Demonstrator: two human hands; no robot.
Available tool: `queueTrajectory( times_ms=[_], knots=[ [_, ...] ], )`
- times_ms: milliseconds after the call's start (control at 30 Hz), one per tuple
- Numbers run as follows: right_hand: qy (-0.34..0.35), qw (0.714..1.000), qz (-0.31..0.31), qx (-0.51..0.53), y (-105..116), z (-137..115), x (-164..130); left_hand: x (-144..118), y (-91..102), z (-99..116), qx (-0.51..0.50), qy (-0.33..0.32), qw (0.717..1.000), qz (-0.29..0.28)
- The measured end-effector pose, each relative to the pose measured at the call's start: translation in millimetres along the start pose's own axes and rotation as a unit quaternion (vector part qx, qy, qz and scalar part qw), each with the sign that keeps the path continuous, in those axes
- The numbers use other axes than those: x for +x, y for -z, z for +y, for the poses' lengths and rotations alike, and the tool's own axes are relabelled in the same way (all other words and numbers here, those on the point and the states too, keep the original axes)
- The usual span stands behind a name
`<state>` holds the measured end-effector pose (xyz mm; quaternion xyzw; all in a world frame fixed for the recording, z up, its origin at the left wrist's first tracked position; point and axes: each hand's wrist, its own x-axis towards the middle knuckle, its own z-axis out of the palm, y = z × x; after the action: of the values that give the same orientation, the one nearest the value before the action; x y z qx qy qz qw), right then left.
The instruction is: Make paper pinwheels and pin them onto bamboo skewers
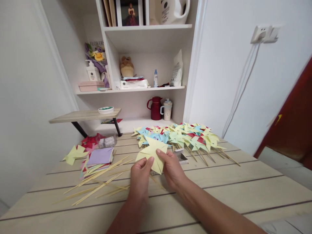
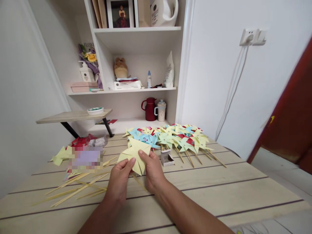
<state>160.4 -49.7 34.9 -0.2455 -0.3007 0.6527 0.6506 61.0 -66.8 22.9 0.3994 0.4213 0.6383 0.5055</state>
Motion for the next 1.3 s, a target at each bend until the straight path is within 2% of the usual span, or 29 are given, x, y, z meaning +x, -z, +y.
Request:
queueTrajectory(
  times_ms=[167, 500, 633, 800, 967, 1067, 1200, 1300],
  knots=[
    [-0.002, 1.000, -0.005, -0.028, 1, -2, 1, 0, 3.7, -3, -0.006, 0.011, 1.000, -0.010],
    [0.007, 0.993, 0.018, -0.116, 9, 1, 7, -3, 3.1, -4, 0.002, 0.014, 1.000, 0.020],
    [0.023, 0.992, 0.024, -0.119, 7, 0, 6, -4, -0.4, -1, -0.038, 0.009, 0.999, 0.029],
    [0.033, 0.994, 0.032, -0.095, 7, 1, 6, -3, -1.5, 3, -0.081, 0.024, 0.996, 0.010],
    [0.025, 0.995, 0.019, -0.093, 6, 4, 3, -3, -1.8, 3, -0.108, 0.037, 0.993, 0.009],
    [0.015, 0.995, 0.016, -0.102, 4, 7, 0, -4, -2.0, 1, -0.119, 0.041, 0.991, 0.036],
    [0.004, 0.994, -0.022, -0.107, 6, 4, -1, -2, 4.3, 4, -0.106, 0.039, 0.991, 0.074],
    [0.017, 0.991, -0.034, -0.130, 10, -2, -1, 3, 15.4, 9, -0.112, 0.067, 0.990, 0.052]
  ],
)
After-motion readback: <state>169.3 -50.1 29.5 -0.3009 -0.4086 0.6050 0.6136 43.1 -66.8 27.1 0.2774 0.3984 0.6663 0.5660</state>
